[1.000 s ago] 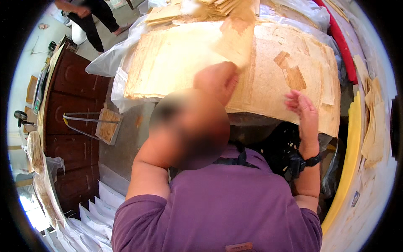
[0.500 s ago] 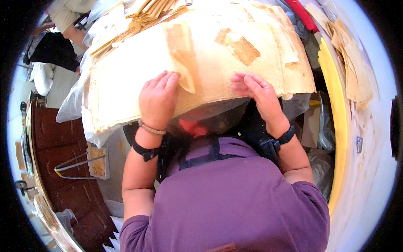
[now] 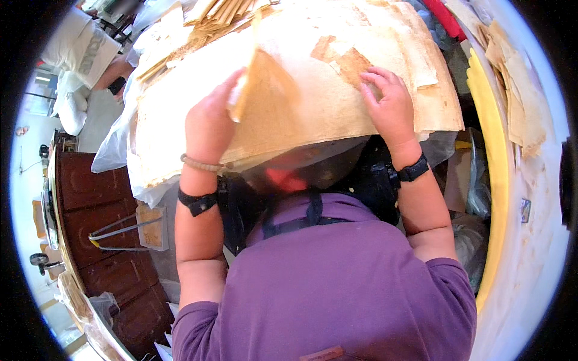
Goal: The person separates and stacks sheets of thin textured paper on a table, occasionally handling a pink cloth.
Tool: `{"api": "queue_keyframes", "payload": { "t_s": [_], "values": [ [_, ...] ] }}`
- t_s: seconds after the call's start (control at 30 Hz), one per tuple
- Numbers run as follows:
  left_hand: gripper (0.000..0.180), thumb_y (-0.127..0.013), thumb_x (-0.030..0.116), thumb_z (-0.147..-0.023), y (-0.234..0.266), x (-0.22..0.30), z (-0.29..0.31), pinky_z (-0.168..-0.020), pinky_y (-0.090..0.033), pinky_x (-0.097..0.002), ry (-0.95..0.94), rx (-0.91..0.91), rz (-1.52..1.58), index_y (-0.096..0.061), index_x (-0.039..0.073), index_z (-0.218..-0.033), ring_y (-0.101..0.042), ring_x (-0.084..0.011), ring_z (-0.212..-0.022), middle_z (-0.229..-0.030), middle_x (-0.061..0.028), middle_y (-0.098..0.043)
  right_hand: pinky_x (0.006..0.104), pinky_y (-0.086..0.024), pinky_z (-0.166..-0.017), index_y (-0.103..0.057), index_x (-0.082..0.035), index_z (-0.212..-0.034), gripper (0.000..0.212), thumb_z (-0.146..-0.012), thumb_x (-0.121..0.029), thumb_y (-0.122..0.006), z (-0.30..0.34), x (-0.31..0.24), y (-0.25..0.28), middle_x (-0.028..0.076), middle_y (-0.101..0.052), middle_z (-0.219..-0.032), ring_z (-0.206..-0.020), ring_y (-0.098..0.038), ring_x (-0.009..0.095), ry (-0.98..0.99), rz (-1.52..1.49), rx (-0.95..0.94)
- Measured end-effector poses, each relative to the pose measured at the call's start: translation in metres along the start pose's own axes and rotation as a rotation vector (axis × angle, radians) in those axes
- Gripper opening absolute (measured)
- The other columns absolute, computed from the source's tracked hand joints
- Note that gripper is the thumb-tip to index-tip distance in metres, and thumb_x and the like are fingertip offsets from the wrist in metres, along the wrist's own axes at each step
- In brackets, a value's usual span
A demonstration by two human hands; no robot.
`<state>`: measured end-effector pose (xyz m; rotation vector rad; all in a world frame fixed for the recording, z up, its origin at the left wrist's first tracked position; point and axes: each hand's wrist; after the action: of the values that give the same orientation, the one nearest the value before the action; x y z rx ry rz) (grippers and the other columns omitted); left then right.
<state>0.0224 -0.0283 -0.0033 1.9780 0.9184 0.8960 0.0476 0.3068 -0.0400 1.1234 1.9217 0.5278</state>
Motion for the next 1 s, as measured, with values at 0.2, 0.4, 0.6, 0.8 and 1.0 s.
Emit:
{"api": "queue_keyframes", "payload": {
  "t_s": [0.2, 0.4, 0.6, 0.8, 1.0],
  "values": [
    [0.052, -0.055, 0.000, -0.094, 0.014, -0.098, 0.030, -0.083, -0.056, -0.0357, 0.239, 0.318, 0.080, -0.052, 0.009, -0.146, -0.071, -0.0273, -0.099, -0.116, -0.0152, -0.073, 0.0407, -0.050, -0.097, -0.075, -0.009, -0.107, 0.023, -0.085, -0.015, -0.074, 0.003, 0.000, -0.005, 0.009, -0.068, -0.120, -0.110, -0.062, 0.031, 0.049, 0.013, 0.012],
    [0.030, -0.055, -0.001, -0.096, 0.037, -0.069, 0.009, -0.094, -0.055, -0.0353, 0.500, 1.004, 0.629, -0.060, -0.008, -0.124, -0.068, -0.0260, -0.109, -0.118, -0.0157, -0.070, 0.0411, -0.049, -0.100, -0.075, -0.010, -0.109, 0.024, -0.085, -0.014, -0.074, 0.007, -0.001, 0.000, 0.009, -0.068, -0.122, -0.114, -0.060, 0.031, 0.055, 0.053, -0.001],
    [0.048, -0.052, -0.009, -0.081, 0.048, -0.023, -0.002, -0.090, -0.056, -0.0417, -0.189, 0.497, -0.065, -0.073, 0.008, -0.121, -0.071, -0.0322, -0.104, -0.118, -0.0127, -0.074, 0.0399, -0.050, -0.099, -0.074, -0.008, -0.109, 0.022, -0.088, -0.011, -0.071, 0.012, -0.022, -0.007, 0.012, -0.069, -0.116, -0.109, -0.063, 0.032, 0.078, 0.058, 0.010],
    [0.031, -0.058, 0.012, -0.086, -0.006, -0.004, 0.015, -0.084, -0.055, -0.0390, -0.075, -0.004, -0.199, -0.074, 0.018, -0.111, -0.069, -0.0239, -0.102, -0.106, -0.0046, -0.072, 0.0303, -0.053, -0.093, -0.066, 0.000, -0.128, 0.030, -0.102, -0.014, -0.061, 0.046, -0.069, 0.012, 0.011, -0.071, -0.123, -0.113, -0.067, 0.019, -0.527, -0.916, -0.559],
    [0.030, -0.060, 0.013, -0.084, 0.009, -0.021, 0.039, -0.089, -0.055, -0.0395, -0.034, 0.062, -0.244, -0.074, 0.018, -0.111, -0.069, -0.0258, -0.108, -0.113, -0.0055, -0.074, 0.0364, -0.053, -0.099, -0.049, 0.001, -0.145, 0.047, -0.104, -0.020, -0.056, 0.046, -0.083, -0.002, 0.017, -0.064, -0.135, -0.120, -0.064, 0.025, -0.800, -1.247, -0.750]
  ]
}}
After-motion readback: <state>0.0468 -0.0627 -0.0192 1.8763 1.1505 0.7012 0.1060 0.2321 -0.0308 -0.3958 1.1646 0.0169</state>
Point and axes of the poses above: each hand's wrist, its own z-axis away from the middle knuckle, its own y-axis out of the back of the hand, x = y × z
